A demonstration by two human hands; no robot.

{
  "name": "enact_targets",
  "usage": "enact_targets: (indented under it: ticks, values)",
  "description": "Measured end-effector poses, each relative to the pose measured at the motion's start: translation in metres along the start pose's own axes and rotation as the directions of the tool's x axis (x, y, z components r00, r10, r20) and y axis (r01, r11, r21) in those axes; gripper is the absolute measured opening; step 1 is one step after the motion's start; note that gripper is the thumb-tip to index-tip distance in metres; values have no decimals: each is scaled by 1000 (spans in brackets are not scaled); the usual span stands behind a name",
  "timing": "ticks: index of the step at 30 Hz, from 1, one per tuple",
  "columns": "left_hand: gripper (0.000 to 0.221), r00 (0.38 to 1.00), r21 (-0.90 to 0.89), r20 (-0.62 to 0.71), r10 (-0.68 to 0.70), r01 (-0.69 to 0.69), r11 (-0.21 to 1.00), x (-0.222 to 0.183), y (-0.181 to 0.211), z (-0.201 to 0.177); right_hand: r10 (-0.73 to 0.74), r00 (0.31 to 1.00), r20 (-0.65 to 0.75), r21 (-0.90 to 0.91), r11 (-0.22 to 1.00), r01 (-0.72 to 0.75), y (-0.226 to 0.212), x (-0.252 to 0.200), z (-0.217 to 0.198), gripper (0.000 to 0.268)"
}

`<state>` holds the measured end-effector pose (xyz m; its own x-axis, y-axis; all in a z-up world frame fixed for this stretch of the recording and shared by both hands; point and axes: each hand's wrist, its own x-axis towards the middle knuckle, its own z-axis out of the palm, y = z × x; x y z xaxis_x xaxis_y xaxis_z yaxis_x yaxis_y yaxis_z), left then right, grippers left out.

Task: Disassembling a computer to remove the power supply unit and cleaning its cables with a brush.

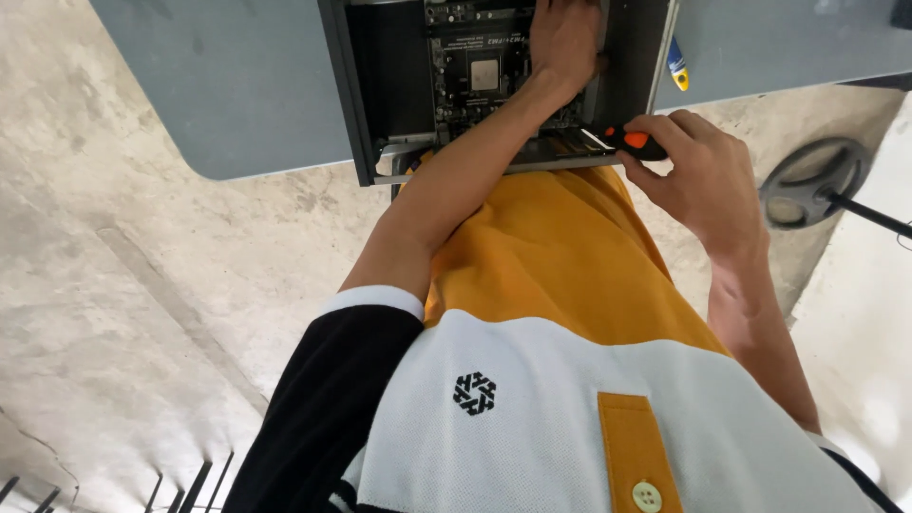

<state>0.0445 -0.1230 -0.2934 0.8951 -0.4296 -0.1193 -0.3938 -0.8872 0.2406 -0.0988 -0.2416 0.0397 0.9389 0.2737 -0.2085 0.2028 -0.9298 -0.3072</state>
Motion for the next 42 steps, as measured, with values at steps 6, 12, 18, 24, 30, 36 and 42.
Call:
enact_targets:
  ticks: [6, 12, 18, 24, 30, 36, 42]
  values:
    - [47, 993, -298, -109, -38, 3, 955, 5, -2, 15, 2, 1000, 9, 19, 1000, -2, -5, 2, -4, 26]
    - [38, 996, -507, -22, -91, 68, 860, 8, 5, 65, 3, 999, 35, 21, 1000, -3, 2, 1, -4, 28]
    - [36, 988, -693, 46, -145, 136, 708, 7, 2, 77, -7, 1000, -6, 60, 998, 8, -9, 0, 3, 29]
    - [34, 980, -849, 110, -167, 180, 497, 11, 11, 88, 61, 994, -94, -279, 956, -85, 5, -16, 40, 48]
    - [34, 972, -946, 172, -162, 209, 249, 17, 25, 95, 112, 976, 188, -37, 994, -107, -31, 12, -12, 32]
    - [34, 961, -971, 238, -143, 237, -24, 14, 31, 100, 141, 980, 137, -310, 946, -93, -4, -5, 26, 50]
    - [35, 950, -926, 287, -121, 242, -290, 15, 36, 108, 153, 962, 224, -149, 981, -122, -43, 22, -13, 29]
